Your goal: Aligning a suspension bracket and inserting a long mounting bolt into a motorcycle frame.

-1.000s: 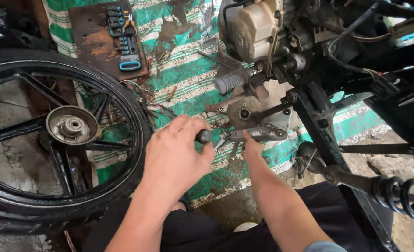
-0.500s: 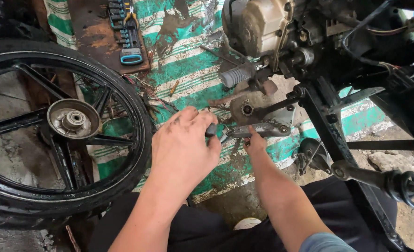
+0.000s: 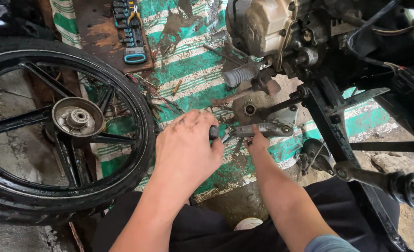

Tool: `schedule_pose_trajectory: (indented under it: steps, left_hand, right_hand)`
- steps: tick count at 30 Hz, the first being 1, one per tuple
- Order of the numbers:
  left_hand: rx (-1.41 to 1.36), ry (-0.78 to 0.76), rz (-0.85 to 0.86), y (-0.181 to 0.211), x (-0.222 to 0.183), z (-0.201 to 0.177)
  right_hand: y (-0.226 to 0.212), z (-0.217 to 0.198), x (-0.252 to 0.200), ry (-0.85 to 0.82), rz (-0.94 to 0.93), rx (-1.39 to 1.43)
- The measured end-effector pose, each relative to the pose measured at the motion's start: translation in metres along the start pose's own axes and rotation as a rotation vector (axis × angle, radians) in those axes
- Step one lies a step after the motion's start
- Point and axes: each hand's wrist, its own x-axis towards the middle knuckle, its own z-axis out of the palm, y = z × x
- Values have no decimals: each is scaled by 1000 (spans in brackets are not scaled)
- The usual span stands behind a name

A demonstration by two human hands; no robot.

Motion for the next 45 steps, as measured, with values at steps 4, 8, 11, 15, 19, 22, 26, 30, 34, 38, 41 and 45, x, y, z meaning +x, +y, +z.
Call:
schedule_pose_trajectory:
  steps: [4,8,11,15,19,22,26,30,34,38,41,45]
  left_hand:
    - [6,12,11,-1,2,-1]
    - [21,56,44,-2,2,2]
    - [19,68,63,-2,4,3]
    - [16,42,39,-3,3,4]
    - [26,44,36,-10,4,6]
    - [28,92,64,-13,4,8]
    - [100,134,56,-19,3,14]
    - [113,217,16,-25,4,10]
    - [75,266,39,-29,5,9]
    - [137,248,-44,-44,6,10]
    - [160,236,-83,-56,0,-1]
    - [153,238,-117,-62,-11,-10]
  right_hand:
    - [22,-19,59,-27,-1,154]
    - [20,-6,63,179,-107,80]
    - [9,4,60,161,-129,94]
    - [21,-6,50,254,-383,-65]
    - [35,-32,44,288,-373,-217]
    - [34,-52,14,273,-407,-122]
    - [33,-77,-18,170,-317,201]
    - [22,-68,-77,82,-311,268]
    - [2,-53,-137,-34,-318,206]
    - [-39,-37,-187,-248,-203,179]
    - [-60,-44,-192,-370,47,156]
    - [-42,-78,-101,-500,318,58]
